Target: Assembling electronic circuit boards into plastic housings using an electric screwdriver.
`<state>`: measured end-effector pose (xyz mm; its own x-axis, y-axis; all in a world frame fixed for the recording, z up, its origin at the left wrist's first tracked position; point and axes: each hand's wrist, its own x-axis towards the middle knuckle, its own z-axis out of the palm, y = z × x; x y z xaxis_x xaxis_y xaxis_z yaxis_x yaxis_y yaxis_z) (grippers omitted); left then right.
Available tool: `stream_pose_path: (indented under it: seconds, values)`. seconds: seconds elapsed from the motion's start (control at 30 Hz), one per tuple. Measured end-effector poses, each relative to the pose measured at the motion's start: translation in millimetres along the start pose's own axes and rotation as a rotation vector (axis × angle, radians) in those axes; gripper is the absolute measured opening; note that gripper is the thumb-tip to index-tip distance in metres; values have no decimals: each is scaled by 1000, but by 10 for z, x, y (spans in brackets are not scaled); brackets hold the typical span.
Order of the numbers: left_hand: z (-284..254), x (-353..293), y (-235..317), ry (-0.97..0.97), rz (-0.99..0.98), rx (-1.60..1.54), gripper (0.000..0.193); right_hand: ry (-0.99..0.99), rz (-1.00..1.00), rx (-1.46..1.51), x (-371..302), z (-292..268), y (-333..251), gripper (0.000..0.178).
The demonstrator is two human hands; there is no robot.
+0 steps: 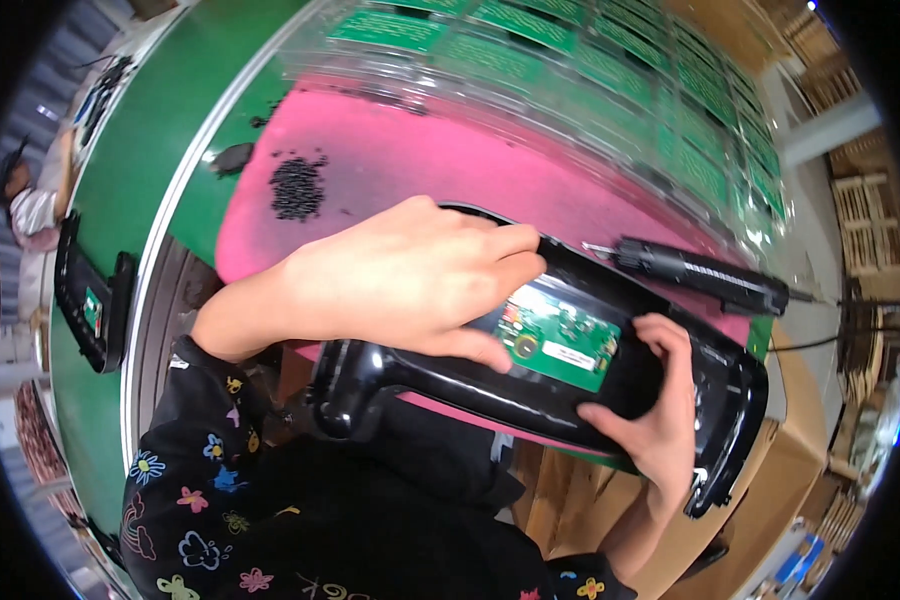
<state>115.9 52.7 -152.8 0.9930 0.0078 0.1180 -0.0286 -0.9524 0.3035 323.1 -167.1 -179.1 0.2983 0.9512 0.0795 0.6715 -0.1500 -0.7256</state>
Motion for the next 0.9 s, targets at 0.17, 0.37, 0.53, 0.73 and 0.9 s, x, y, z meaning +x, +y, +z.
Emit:
stream_pose_path:
  seconds: [0.17, 0.37, 0.53, 0.73, 0.9]
  values:
    - [-301, -460, -331, 319, -236, 275, 26, 446, 128, 31, -149, -407, 248, 43]
    - [-319, -1237, -632, 144, -678, 238, 39, 581, 192, -117, 159, -914, 594, 52]
    - [-177, -1300, -817, 180, -581, 39, 41, 437, 349, 424, 447, -1060, 774, 51]
    - [-100, -1250, -916, 291, -526, 19, 19, 746, -303, 462, 1029, -369, 132, 51]
    - [-96, -1197, -998, 378, -466, 36, 13, 415, 76, 1063, 1025, -117, -138, 40]
